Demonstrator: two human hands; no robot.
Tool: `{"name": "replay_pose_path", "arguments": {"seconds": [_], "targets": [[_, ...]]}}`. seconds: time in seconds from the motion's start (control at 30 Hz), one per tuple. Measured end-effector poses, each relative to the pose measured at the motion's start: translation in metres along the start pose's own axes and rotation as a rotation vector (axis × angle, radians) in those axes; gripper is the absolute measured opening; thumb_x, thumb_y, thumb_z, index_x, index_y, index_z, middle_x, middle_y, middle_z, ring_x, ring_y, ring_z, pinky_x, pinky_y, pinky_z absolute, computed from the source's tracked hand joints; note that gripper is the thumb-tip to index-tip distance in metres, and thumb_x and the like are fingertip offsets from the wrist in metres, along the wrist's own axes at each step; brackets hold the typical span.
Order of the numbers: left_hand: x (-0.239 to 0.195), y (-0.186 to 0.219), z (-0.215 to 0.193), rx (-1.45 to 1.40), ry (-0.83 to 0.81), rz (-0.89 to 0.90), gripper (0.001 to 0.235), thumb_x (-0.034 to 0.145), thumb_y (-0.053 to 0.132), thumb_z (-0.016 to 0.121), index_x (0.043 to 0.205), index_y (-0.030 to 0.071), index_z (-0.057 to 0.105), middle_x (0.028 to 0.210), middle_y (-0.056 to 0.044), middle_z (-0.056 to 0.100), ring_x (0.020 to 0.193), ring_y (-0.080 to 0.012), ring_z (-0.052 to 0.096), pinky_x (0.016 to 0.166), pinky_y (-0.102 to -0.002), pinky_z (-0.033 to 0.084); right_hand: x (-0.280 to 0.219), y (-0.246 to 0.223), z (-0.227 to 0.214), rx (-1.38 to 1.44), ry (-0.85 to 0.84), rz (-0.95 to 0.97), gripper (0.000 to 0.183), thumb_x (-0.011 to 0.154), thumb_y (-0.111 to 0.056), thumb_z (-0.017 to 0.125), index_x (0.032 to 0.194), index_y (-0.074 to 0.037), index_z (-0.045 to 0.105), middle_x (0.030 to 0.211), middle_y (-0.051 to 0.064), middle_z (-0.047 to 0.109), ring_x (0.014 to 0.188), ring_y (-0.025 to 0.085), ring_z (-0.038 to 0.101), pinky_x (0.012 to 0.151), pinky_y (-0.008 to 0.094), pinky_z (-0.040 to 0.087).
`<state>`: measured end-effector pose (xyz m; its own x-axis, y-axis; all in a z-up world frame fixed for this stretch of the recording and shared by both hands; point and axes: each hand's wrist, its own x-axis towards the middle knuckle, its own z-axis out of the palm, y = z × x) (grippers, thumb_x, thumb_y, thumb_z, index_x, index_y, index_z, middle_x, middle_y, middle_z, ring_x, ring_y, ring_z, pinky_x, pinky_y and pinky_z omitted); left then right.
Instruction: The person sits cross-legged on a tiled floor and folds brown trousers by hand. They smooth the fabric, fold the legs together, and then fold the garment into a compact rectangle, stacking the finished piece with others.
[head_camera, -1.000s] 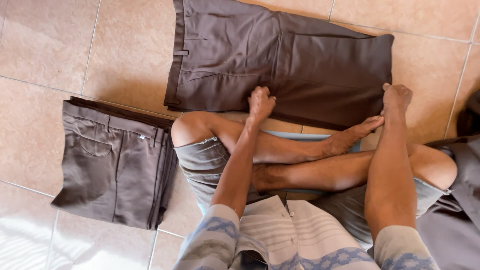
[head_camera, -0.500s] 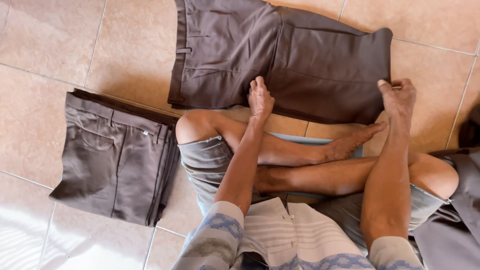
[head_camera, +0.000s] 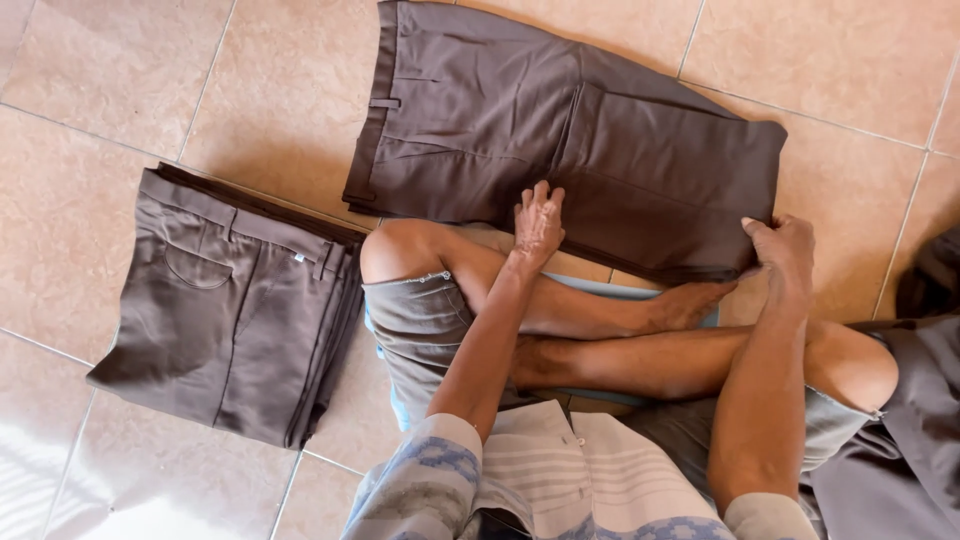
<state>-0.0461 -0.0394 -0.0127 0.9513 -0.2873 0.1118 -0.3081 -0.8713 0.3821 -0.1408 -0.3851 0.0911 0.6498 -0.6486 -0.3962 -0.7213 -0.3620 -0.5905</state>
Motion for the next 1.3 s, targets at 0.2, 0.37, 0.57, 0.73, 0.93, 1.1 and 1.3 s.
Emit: {"name": "replay_pose_path", "arguments": {"seconds": [0.2, 0.37, 0.57, 0.73, 0.93, 1.1, 1.3], "targets": [[-0.014, 0.005, 0.000, -0.125, -0.015, 0.035, 0.045, 0.071, 0.003, 0.079, 0.111, 0.006, 0.060, 0.118, -0.016, 0.049, 0.099, -0.0424, 0.056, 0.067, -0.054, 0.057, 0.030, 0.029, 0.000, 0.453, 0.104, 0.055, 0.026, 0.086, -0.024, 0.085, 0.080, -0.020, 0.060, 0.069, -0.007, 0.050, 0.061, 0.006, 0.045, 0.049, 0.030, 0.033], [-0.016, 0.006, 0.008, -0.199, -0.164, -0.026, 0.051, 0.070, 0.001, 0.078, 0.116, 0.006, 0.056, 0.128, -0.016, 0.044, 0.114, -0.0389, 0.050, 0.075, -0.050, 0.059, 0.035, 0.017, 0.008, 0.654, 0.131, -0.046, 0.024, 0.087, -0.025, 0.087, 0.087, -0.017, 0.065, 0.075, -0.006, 0.058, 0.068, 0.006, 0.054, 0.058, 0.029, 0.048], [-0.008, -0.012, 0.043, -0.437, -0.203, -0.165, 0.045, 0.080, 0.005, 0.063, 0.124, 0.008, 0.057, 0.128, -0.015, 0.053, 0.113, -0.0393, 0.054, 0.085, -0.052, 0.055, 0.016, -0.084, 0.092, 0.583, 0.173, -0.343, 0.023, 0.093, -0.026, 0.080, 0.107, -0.015, 0.066, 0.101, 0.007, 0.065, 0.091, 0.018, 0.063, 0.073, 0.034, 0.057], [0.001, -0.030, 0.097, -0.586, -0.312, -0.331, 0.050, 0.091, 0.022, 0.065, 0.140, 0.016, 0.060, 0.131, -0.007, 0.063, 0.126, -0.0315, 0.059, 0.103, -0.044, 0.056, -0.088, -0.210, 0.160, 0.231, 0.058, -0.624, 0.037, 0.101, -0.039, 0.073, 0.124, -0.010, 0.068, 0.115, 0.024, 0.068, 0.110, 0.041, 0.067, 0.092, 0.051, 0.057], [-0.006, -0.024, 0.086, -0.634, -0.345, -0.484, 0.039, 0.084, 0.027, 0.069, 0.115, 0.005, 0.070, 0.112, -0.018, 0.073, 0.114, -0.0352, 0.067, 0.095, -0.051, 0.056, -0.072, -0.158, 0.181, -0.166, 0.216, -0.385, 0.029, 0.111, -0.028, 0.042, 0.119, -0.005, 0.058, 0.111, 0.019, 0.068, 0.113, 0.034, 0.066, 0.091, 0.052, 0.060], [-0.006, 0.012, -0.020, -0.557, -0.728, -0.296, 0.051, 0.084, 0.026, 0.054, 0.118, -0.008, 0.072, 0.114, -0.028, 0.074, 0.113, -0.0403, 0.071, 0.097, -0.049, 0.056, 0.018, -0.041, 0.219, 0.001, 0.062, -0.166, 0.068, 0.082, -0.051, 0.087, 0.129, -0.006, 0.066, 0.126, 0.022, 0.065, 0.125, 0.041, 0.060, 0.104, 0.050, 0.050], [-0.025, 0.063, -0.285, -0.651, -0.882, -0.134, 0.027, 0.082, 0.041, 0.072, 0.099, 0.023, 0.083, 0.097, -0.009, 0.081, 0.095, -0.0280, 0.077, 0.086, -0.042, 0.060, 0.025, 0.032, 0.105, 0.209, 0.153, -0.122, 0.052, 0.088, -0.038, 0.092, 0.120, -0.006, 0.066, 0.110, 0.017, 0.067, 0.105, 0.033, 0.066, 0.088, 0.045, 0.055]]}}
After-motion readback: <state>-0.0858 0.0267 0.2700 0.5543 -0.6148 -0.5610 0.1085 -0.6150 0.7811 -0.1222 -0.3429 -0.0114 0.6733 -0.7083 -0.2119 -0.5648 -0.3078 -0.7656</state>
